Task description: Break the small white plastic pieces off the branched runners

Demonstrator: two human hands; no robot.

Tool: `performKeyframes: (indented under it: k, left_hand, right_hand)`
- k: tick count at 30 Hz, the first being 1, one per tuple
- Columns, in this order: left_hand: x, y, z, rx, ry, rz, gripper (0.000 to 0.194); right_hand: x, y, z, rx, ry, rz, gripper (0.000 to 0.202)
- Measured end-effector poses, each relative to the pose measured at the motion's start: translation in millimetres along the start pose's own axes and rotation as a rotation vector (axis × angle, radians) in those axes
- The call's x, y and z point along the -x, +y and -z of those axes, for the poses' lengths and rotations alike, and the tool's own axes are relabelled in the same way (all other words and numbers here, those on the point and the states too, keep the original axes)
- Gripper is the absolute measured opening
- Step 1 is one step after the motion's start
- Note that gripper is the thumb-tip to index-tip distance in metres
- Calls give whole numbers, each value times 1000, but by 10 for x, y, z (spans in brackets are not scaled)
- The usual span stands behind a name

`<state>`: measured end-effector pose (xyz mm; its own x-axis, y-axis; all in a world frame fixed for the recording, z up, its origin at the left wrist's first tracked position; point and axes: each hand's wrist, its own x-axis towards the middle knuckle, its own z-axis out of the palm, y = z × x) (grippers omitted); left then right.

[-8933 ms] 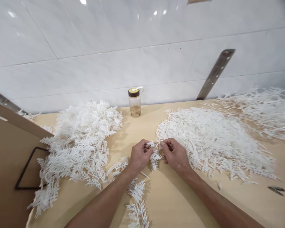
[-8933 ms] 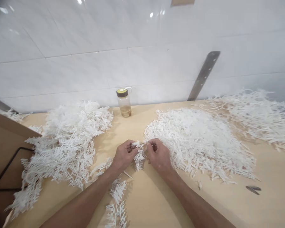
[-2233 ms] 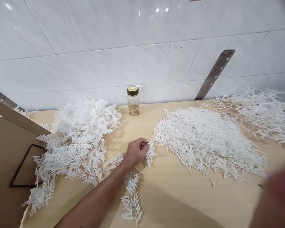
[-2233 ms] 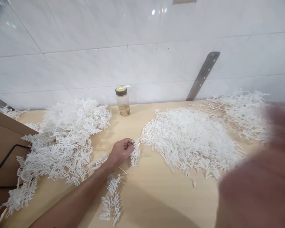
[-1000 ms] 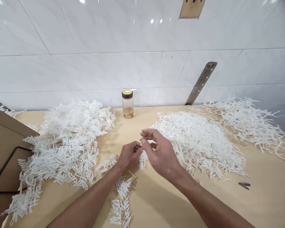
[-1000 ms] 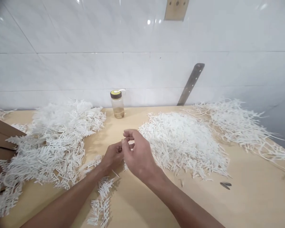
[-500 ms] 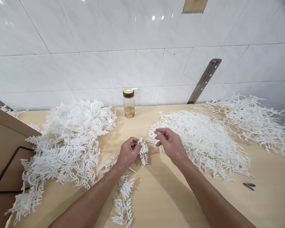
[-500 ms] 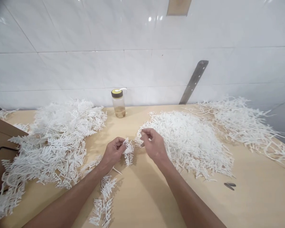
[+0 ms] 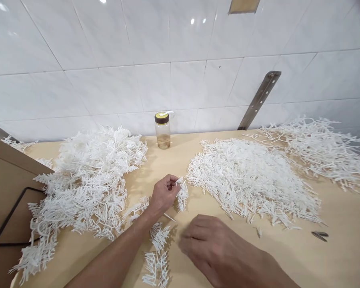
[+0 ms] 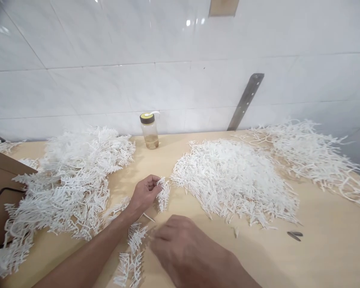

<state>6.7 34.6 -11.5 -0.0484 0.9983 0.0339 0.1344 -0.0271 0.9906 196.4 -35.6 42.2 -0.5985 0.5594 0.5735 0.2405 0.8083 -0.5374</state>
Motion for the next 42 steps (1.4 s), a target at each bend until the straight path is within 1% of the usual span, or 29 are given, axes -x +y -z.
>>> performKeyframes:
  k: [1,2,3,5,6,7,8,10,13,16,19,22,26,29,33,35,37,42]
  left_hand:
    - [2,2,-2,-5,-2,-8,16]
    - [4,5,-3,-10,-1,-15,16]
    - [6,8,-4,-14,1,-22,16]
    - [12,16,-4,-10,1,-28,16]
    - [15,20,-4,-6,2,-29,17]
    - [19,24,-2,-3,1,-28,18]
    - [23,26,0,-2,2,-25,19]
    - [28,24,5,-9,2,-24,21]
    - [25,6,12,-28,22,-45,23]
    - [11,-19,15,-24,64,-64,23]
    - [3,-27,13,-3,73,-60,22]
    - [11,-12,7,-19,61,-59,21]
    - [31,16,-4,-95,53,-90,19]
    - [39,26,-6,-99,33,-76,20]
    - [42,18,-2,-82,22,-46,24]
    - [42,11,-2,-74,21,-50,25]
    - [43,8,-3,-75,15,-54,25]
    - [56,1,-4,-93,-26,-56,19]
  right_hand:
    - [-8,43,-6,1,-42,9,15]
    - [-24,104,9,3,-38,-15,18]
    - [-47,176,42,12,18,-78,19]
    - [-104,329,131,49,242,-283,16]
    - [-134,402,173,62,331,-396,15]
    - [-165,471,205,62,372,-488,15]
    - [-195,535,224,48,372,-551,18]
    - [-255,649,220,9,300,-637,25]
    - [-348,779,137,-64,166,-695,30]
    - [-431,835,23,-231,55,-733,36]
    - [-482,825,-72,-402,5,-759,37]
    - [-482,802,-147,-459,41,-774,32]
    - [-415,824,-226,-513,121,-801,38]
    - [-349,862,-260,-474,127,-760,41]
    - [-294,888,-263,-262,143,-661,26]
    - [-288,887,-249,-203,161,-640,24]
    - [-293,877,-232,-195,161,-641,24]
    - [-320,861,-235,-218,100,-615,25]
